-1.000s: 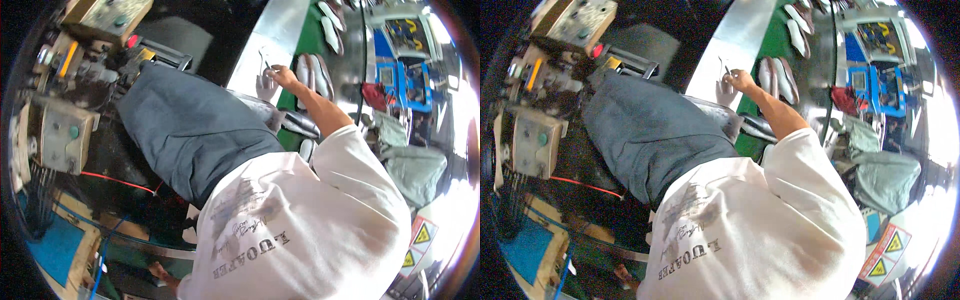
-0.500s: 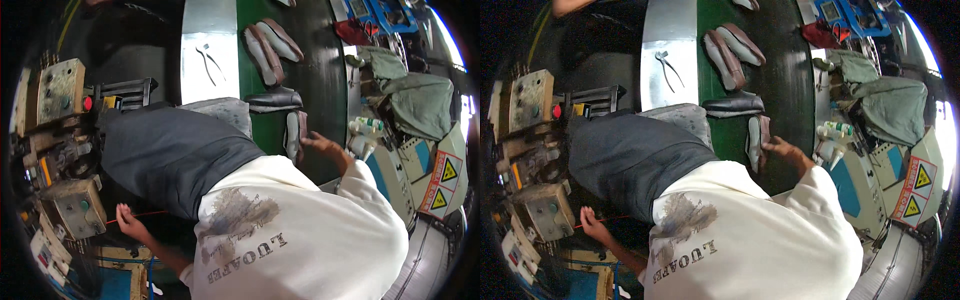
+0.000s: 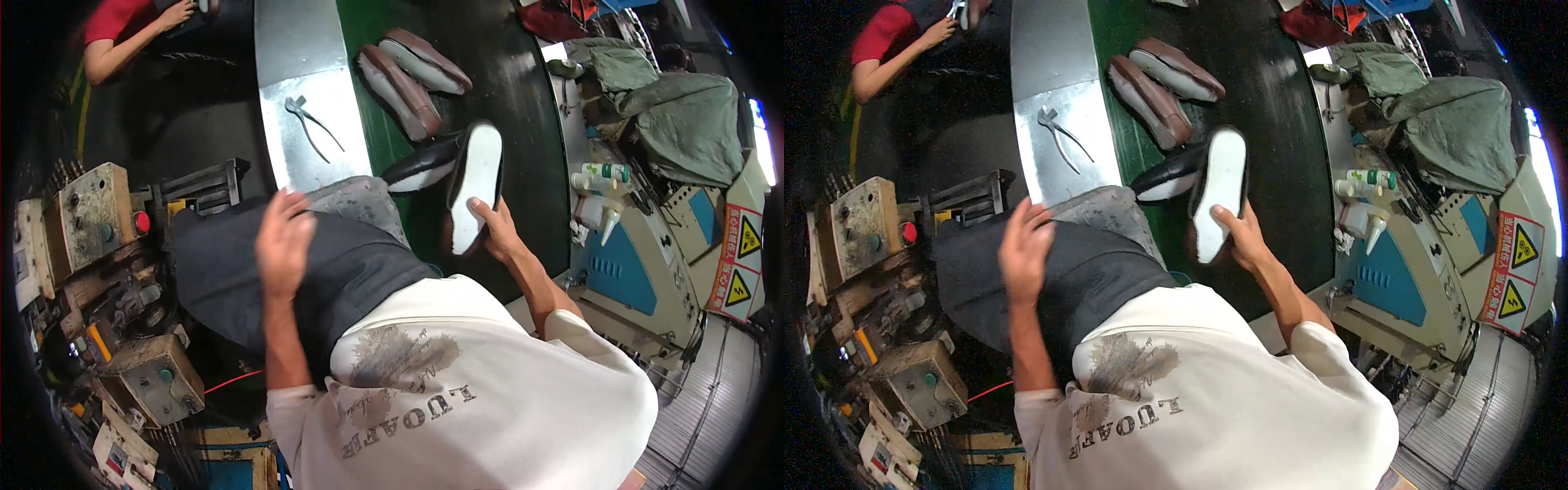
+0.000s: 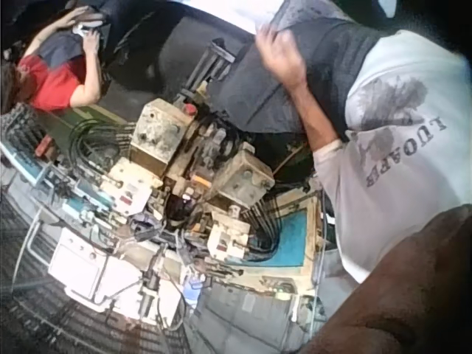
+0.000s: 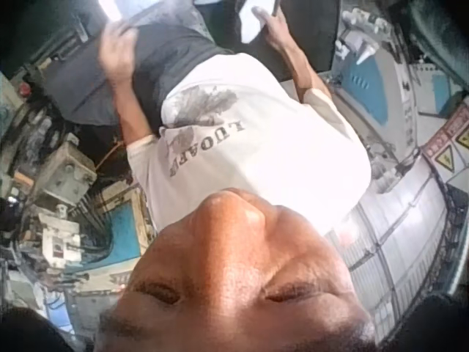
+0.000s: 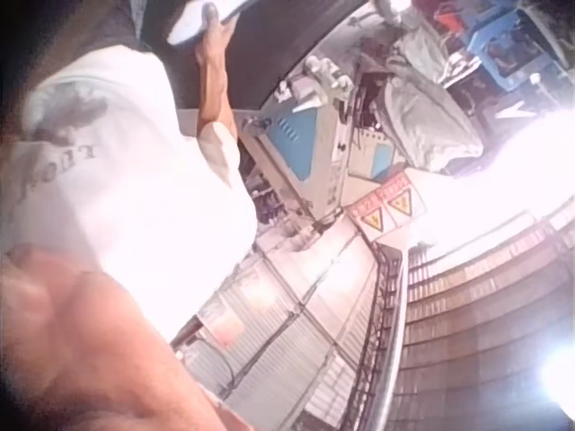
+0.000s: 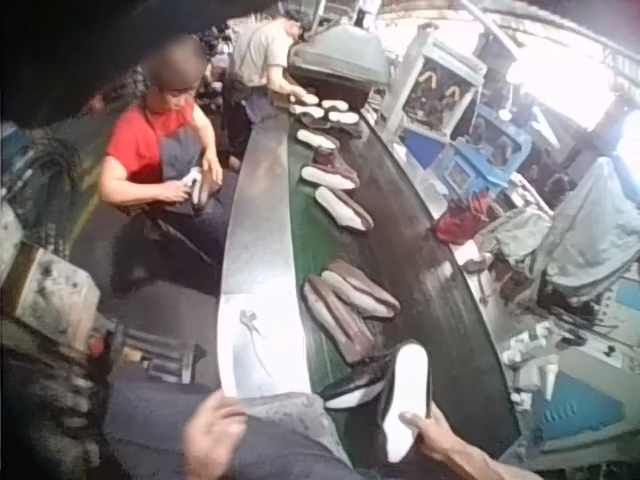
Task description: Placing shoe uppers onto a lasting machine and organizing finished components on a conveyor belt.
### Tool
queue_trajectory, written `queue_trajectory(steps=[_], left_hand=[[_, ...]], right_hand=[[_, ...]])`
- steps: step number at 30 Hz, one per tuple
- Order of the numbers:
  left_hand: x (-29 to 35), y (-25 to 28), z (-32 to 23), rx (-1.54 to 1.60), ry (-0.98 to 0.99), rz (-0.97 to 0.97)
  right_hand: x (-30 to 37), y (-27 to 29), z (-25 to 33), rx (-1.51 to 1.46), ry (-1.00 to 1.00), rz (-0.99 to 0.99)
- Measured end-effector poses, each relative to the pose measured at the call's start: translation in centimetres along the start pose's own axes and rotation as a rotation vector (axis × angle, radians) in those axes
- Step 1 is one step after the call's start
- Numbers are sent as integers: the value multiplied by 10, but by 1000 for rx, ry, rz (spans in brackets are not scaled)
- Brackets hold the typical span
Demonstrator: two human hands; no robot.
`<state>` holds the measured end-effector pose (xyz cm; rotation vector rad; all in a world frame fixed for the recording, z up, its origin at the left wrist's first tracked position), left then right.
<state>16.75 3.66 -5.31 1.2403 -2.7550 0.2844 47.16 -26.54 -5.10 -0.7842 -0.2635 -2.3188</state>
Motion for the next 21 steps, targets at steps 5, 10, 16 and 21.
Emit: queue_trajectory(steps=[5, 10, 16, 21], left_hand=[[-49, -72, -29, 73, -120, 147], [-11, 25, -41, 500, -162, -272], [99, 96, -45, 570, -302, -426], [140, 156, -56, 329, -155, -661]], right_hand=[[-46, -179, 68, -191, 126, 359], [-46, -335, 101, 115, 250, 684], [7, -384, 50, 635, 265, 1082], [47, -397, 25, 829, 291, 1377]])
Point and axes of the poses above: each hand's wrist, its own x-axis away from the middle knuckle, its own y-axis out of the back of the hand, z = x × y, the point moved 6 cm from there along -x, towards the middle knuckle, and after that the axes turned 3 degrees about z, right-handed, at the moved point
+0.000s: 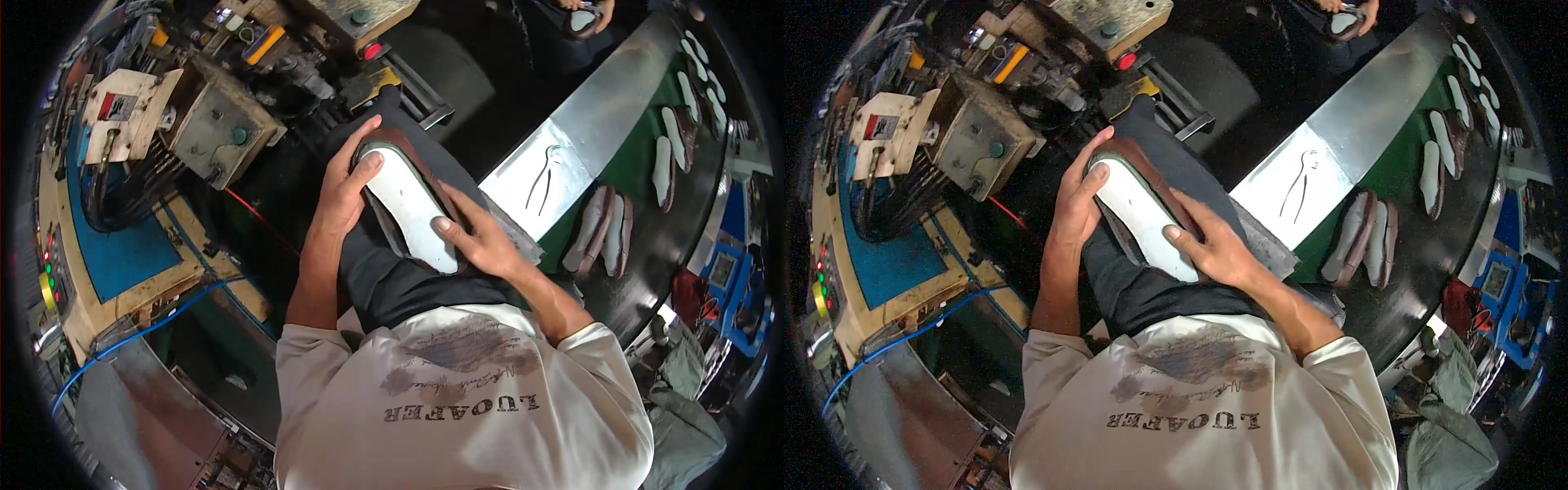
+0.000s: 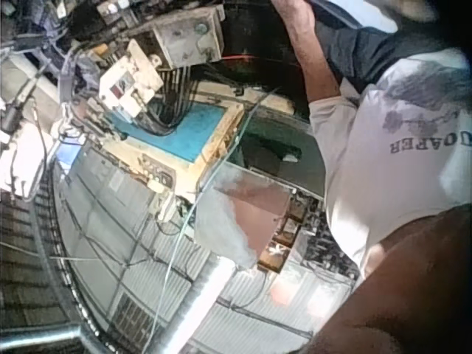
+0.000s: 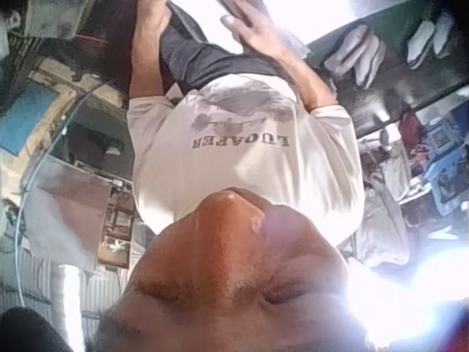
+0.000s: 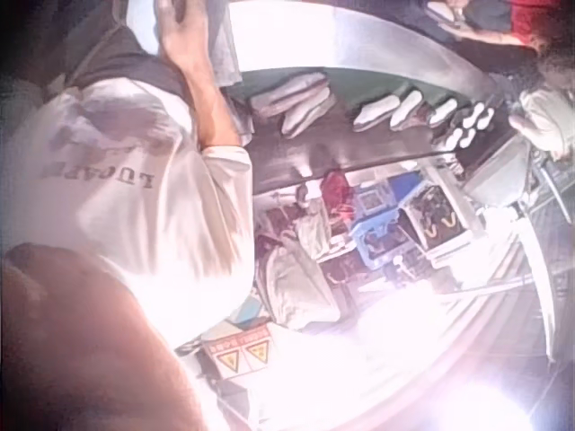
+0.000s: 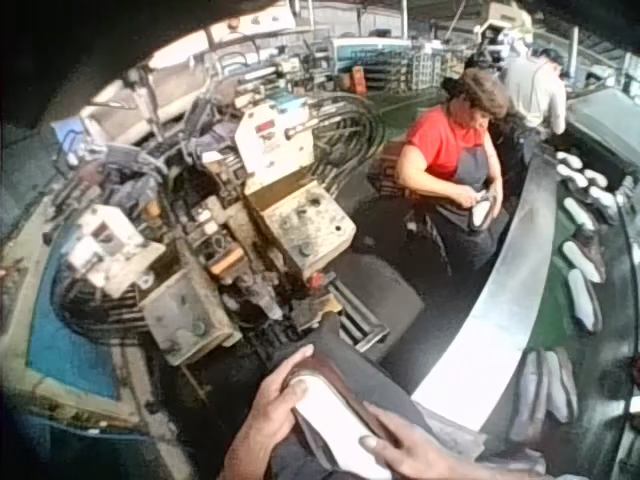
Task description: Placing shoe uppers onto a lasting machine and organizing finished components on a conveyor belt.
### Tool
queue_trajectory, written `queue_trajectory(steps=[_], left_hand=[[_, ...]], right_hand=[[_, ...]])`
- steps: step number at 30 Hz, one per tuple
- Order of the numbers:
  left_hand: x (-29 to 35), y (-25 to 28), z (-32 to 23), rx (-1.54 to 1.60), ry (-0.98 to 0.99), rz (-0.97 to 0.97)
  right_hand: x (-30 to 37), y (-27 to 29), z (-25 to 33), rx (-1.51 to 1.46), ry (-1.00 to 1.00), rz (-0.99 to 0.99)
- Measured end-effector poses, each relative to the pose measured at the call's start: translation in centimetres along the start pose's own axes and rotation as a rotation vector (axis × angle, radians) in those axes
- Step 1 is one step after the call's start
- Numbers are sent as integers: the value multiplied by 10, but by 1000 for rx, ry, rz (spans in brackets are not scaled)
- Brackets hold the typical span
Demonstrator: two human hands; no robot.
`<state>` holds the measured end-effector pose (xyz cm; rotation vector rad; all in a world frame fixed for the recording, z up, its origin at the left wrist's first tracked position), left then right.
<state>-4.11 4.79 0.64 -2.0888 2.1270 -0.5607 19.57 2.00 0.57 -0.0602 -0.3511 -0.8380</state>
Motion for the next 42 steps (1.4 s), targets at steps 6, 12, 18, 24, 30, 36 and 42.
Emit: queue_trajectory(steps=[6, 12, 18, 24, 30, 36, 42], left_hand=[[6, 2, -16, -228, -9, 18], [6, -8, -17, -507, -194, -79], [4, 4, -4, -393, -258, -50], [-1, 4, 5, -45, -151, 65], [-9, -5, 9, -57, -184, 79], [-29, -4, 45, -162, 85, -210], [-6, -18, 83, 550, 32, -69]], right_hand=[[-84, -2, 56, 194, 152, 95], [-72, -3, 58, 269, 325, -127], [-67, -6, 53, 227, 338, -75], [-83, 37, 30, -298, 112, 216], [-101, 26, 51, 273, 285, 252], [-116, 16, 11, 52, 168, 95], [-118, 30, -19, -417, 22, 126]])
Point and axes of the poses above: each hand's wrist, its own x-axis away from the middle knuckle, its own y-axis out of the back of the hand, z = x × y, the point moved 6 cm from there along -x, towards the middle knuckle, and after that the axes turned 3 degrees about z, right-handed, at the moved point
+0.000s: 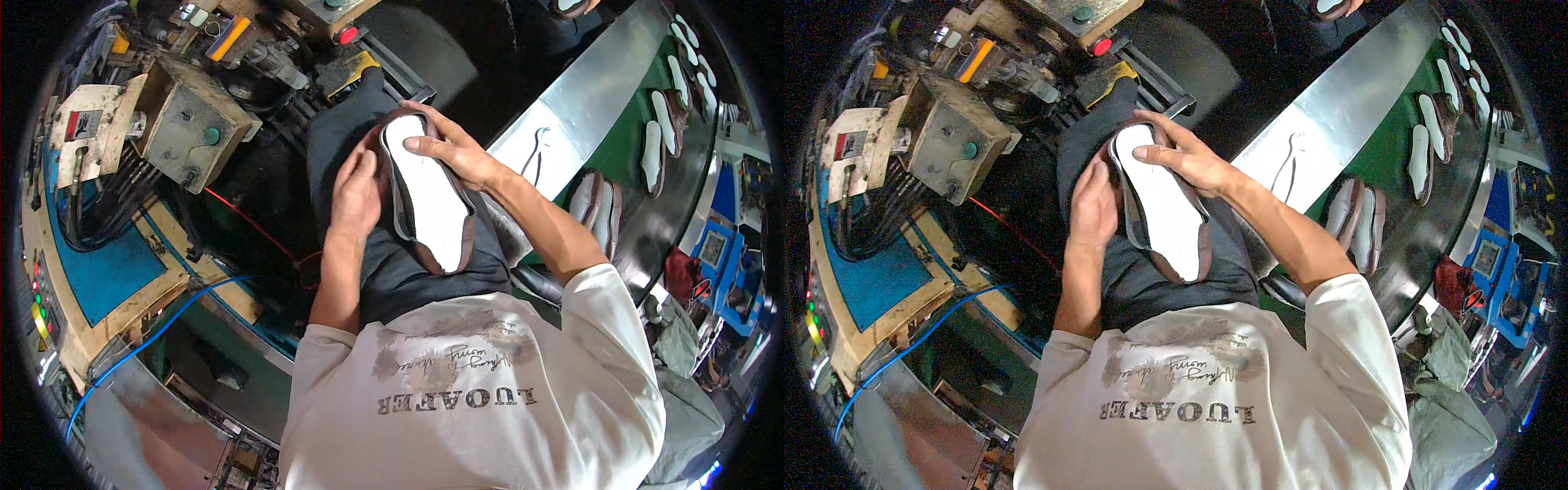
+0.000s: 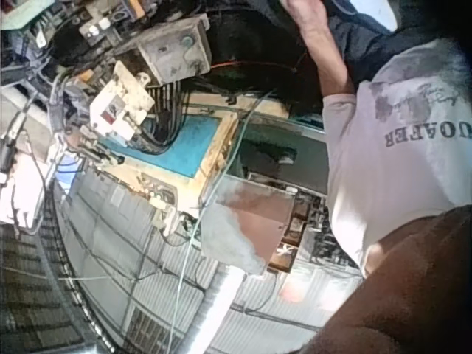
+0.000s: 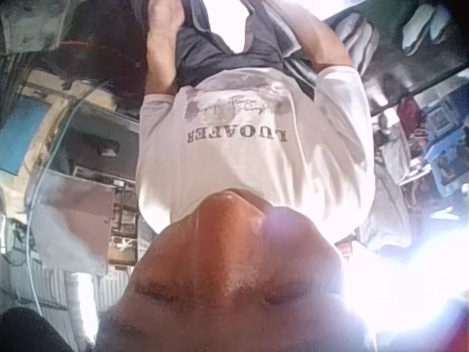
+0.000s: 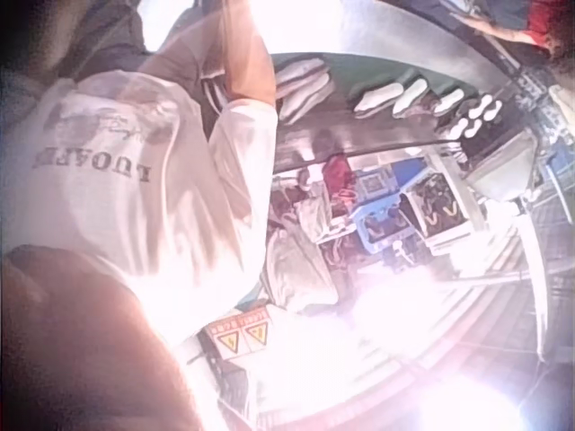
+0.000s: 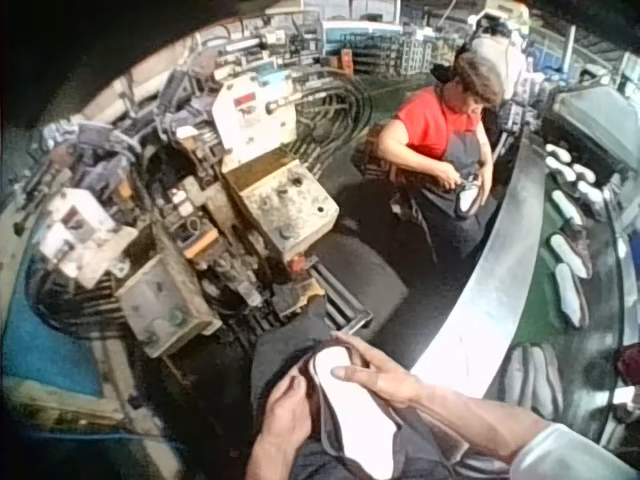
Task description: Placing shoe uppers onto a lasting machine and organizing finished components on a conveyor belt.
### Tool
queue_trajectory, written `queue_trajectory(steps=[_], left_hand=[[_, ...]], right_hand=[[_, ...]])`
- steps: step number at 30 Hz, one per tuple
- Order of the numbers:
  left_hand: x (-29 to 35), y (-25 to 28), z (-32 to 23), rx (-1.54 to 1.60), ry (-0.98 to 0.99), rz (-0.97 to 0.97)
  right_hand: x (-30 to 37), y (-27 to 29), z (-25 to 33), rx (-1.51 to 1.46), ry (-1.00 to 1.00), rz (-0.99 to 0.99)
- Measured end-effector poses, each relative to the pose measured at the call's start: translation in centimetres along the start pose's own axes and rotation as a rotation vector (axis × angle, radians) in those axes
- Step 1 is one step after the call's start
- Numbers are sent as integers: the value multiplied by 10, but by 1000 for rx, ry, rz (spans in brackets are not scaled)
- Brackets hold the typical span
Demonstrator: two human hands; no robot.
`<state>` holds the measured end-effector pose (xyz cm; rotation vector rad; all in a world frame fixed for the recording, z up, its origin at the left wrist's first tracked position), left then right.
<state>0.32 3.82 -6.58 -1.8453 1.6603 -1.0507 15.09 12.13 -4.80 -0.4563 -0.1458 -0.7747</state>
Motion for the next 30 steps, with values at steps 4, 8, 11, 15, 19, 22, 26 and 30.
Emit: queue_trajectory(steps=[4, 8, 11, 15, 19, 22, 26, 30], left_hand=[[3, -10, 13, -252, -88, -88], [-7, -6, 12, -410, -65, -137], [-6, -1, 13, -334, 7, -120], [28, -9, 17, -418, 23, -94], [71, -15, 30, -666, 100, -28], [86, -15, 31, -663, 155, 18], [87, -11, 26, -510, 185, 52], [85, -33, 28, -38, 373, -211]], right_hand=[[0, -8, 5, 79, 9, -51], [-2, -5, 2, 180, -59, -71], [9, -3, -7, 231, -94, -118], [74, -16, -4, 401, -196, -79], [111, -5, -14, 172, -346, -62], [118, 3, -10, 273, -341, -10], [117, -21, 13, 974, 25, 25], [129, -86, 22, 1805, 135, 78]])
Point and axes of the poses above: each hand's wrist, its own x-axis away from the middle knuckle, its own y-axis out of the back of the hand, z = x × y, the point moved 6 cm from there along -x, towards the middle knuckle, and after that the axes turned 3 degrees about z, right-handed, at the moved point
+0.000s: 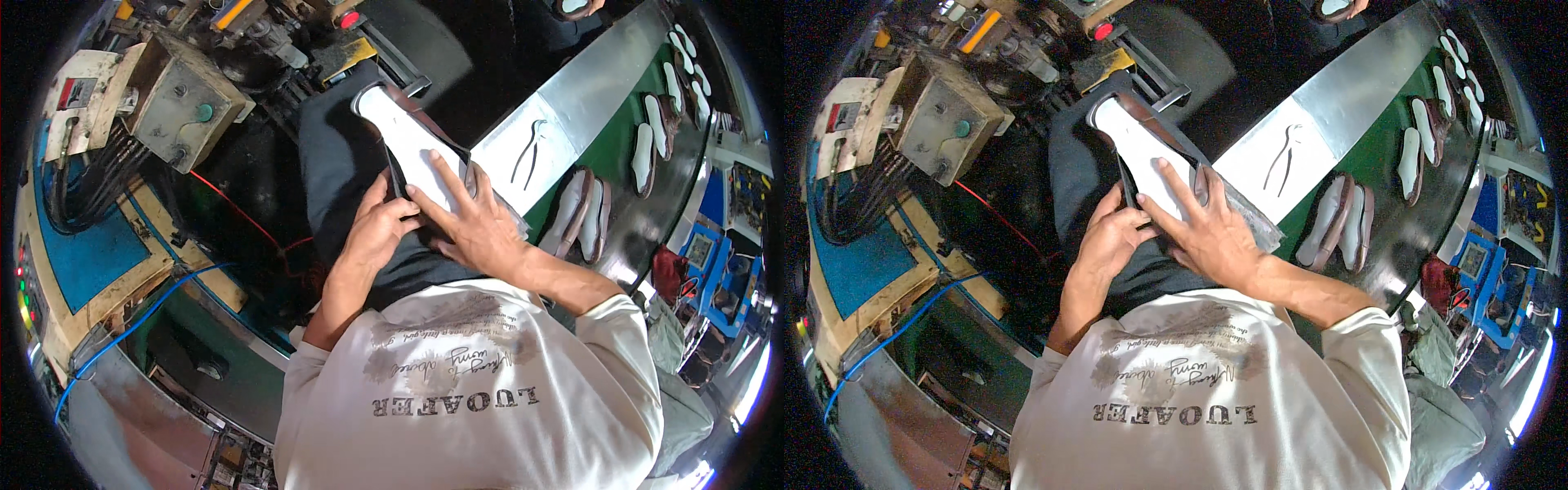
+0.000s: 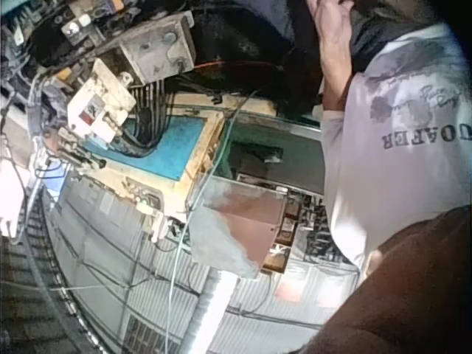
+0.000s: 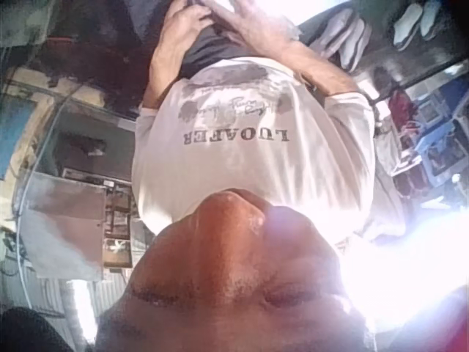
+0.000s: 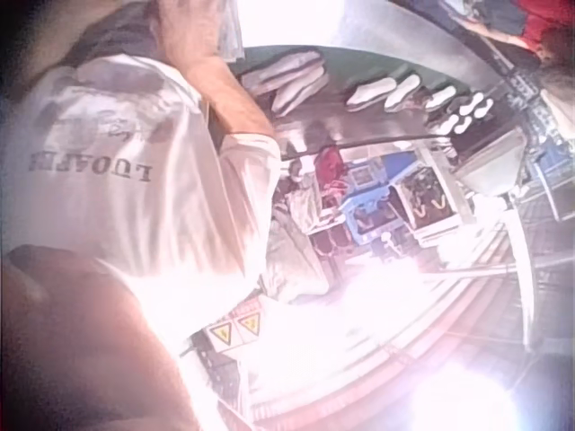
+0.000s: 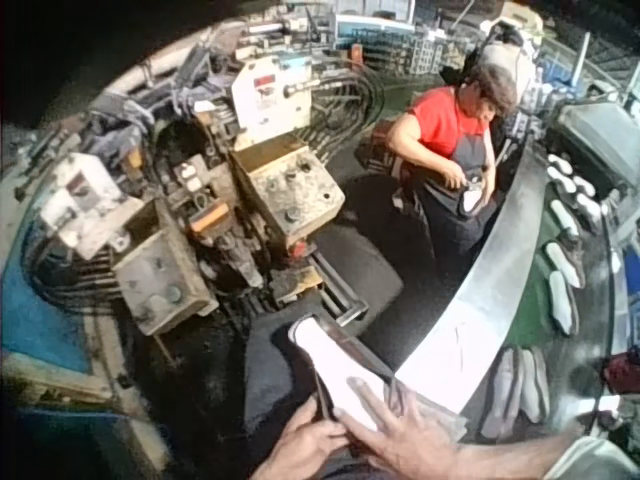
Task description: Placing shoe uppers onto a lasting machine and organizing finished components on a conveyor belt.
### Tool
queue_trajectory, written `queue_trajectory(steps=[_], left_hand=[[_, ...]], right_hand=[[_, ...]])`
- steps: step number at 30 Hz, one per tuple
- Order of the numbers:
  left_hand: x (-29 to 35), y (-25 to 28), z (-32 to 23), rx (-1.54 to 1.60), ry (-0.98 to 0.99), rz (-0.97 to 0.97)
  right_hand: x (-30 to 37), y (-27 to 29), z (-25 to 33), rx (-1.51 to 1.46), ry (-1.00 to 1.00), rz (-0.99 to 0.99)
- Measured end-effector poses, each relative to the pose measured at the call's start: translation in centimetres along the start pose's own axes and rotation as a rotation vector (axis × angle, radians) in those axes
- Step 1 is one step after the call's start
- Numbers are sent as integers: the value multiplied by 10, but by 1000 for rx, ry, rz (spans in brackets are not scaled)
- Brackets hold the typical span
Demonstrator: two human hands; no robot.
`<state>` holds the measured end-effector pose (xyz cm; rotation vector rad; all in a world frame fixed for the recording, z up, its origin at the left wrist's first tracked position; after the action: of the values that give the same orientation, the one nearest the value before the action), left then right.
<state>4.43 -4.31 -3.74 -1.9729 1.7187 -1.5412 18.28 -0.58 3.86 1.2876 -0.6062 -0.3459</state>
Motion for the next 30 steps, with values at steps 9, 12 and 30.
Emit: queue_trajectory(steps=[9, 12, 30], left_hand=[[-93, 43, -136, -1218, -793, -386], [-100, 35, -144, -1386, -903, -348], [-48, 53, -255, -455, -722, -219]], right_hand=[[-8, -1, -18, -266, 19, -130], [-6, -5, -23, -280, 44, -169], [-81, 134, -36, -380, 307, -339]])
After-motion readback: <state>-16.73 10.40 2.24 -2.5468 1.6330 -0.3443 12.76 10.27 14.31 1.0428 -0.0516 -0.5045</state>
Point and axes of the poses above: each hand's wrist, its own x-axis away from the middle knuckle, its own y-axis out of the back of the hand, z = x × y, the point moved 6 cm from there along -x, towards the middle knuckle, and after that the axes turned 3 degrees about z, right-handed, at the moved point
